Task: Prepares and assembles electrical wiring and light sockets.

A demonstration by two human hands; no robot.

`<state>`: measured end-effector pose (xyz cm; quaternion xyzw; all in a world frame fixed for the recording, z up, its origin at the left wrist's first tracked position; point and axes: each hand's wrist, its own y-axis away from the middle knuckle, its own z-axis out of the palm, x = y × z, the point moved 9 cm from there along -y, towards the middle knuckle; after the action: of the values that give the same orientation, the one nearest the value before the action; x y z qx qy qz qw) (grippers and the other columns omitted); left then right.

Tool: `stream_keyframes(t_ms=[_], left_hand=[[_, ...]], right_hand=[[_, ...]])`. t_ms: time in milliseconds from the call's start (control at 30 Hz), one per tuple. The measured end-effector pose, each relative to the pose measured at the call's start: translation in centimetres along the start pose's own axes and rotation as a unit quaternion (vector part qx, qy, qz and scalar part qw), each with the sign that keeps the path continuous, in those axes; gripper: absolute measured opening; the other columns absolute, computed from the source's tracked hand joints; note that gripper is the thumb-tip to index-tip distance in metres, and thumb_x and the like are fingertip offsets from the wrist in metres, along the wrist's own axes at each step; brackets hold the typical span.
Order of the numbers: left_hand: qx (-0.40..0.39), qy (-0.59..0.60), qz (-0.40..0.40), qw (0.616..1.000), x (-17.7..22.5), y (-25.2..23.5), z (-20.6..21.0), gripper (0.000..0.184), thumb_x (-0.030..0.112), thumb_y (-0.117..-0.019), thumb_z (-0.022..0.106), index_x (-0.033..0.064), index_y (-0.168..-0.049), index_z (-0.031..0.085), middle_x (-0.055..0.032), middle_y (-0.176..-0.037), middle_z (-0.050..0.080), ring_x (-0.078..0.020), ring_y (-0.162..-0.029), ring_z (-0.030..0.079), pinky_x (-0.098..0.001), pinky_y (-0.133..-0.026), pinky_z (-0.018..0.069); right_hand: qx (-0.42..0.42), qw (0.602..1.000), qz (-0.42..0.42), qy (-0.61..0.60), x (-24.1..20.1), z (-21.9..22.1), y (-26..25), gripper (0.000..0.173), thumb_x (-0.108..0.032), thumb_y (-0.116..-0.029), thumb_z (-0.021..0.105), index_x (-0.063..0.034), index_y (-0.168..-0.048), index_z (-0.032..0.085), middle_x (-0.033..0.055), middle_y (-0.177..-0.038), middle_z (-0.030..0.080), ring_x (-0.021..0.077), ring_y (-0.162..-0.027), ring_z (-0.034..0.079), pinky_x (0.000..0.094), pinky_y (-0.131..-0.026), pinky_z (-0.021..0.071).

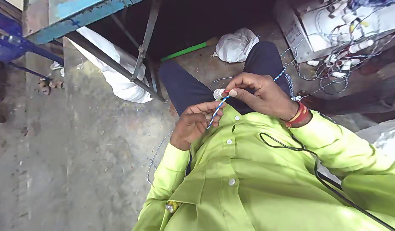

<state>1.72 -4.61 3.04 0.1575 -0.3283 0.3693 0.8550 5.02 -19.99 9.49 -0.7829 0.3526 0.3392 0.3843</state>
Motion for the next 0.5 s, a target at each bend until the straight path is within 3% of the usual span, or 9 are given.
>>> stream_keyframes(t_ms=[200,367,500], left_hand=[[0.000,-0.011,0.007,1.000,0.0,-0.1,-0.2,0.039,0.012,-0.0935,0.051,0.0004,-0.126,0.068,-0.0100,-0.106,0.070,-0.0110,-0.080,0.066,-0.0236,-0.068,0.0559],[0.030,-0.031,0.006,0.999,0.1,-0.2,-0.5,0.034,0.022,-0.1017,0.054,0.0013,-0.122,0.071,-0.0078,-0.099,0.071,-0.0088,-0.073,0.065,-0.0215,-0.063,0.0546],[0.053,-0.056,0.011,0.997,0.0,-0.1,-0.8,0.030,0.019,-0.1045,0.054,-0.0002,-0.119,0.072,-0.0082,-0.097,0.071,-0.0083,-0.071,0.064,-0.0211,-0.063,0.0548]], right_hand=[[0.029,0.992,0.042,-0.113,0.6,-0.9,-0.1,0.016,-0.012,-0.1083,0.048,-0.0017,-0.118,0.056,0.0047,-0.098,0.075,0.0121,-0.090,0.073,0.0265,-0.080,0.0623],[0.051,0.991,0.047,-0.116,0.7,-1.3,-0.2,0.014,-0.013,-0.1091,0.047,-0.0045,-0.119,0.052,0.0048,-0.098,0.076,0.0109,-0.085,0.073,0.0231,-0.073,0.0599],[0.058,0.990,0.047,-0.117,0.7,-1.5,-0.2,0.013,-0.013,-0.1091,0.048,-0.0043,-0.119,0.051,0.0044,-0.097,0.076,0.0104,-0.082,0.073,0.0226,-0.071,0.0597]])
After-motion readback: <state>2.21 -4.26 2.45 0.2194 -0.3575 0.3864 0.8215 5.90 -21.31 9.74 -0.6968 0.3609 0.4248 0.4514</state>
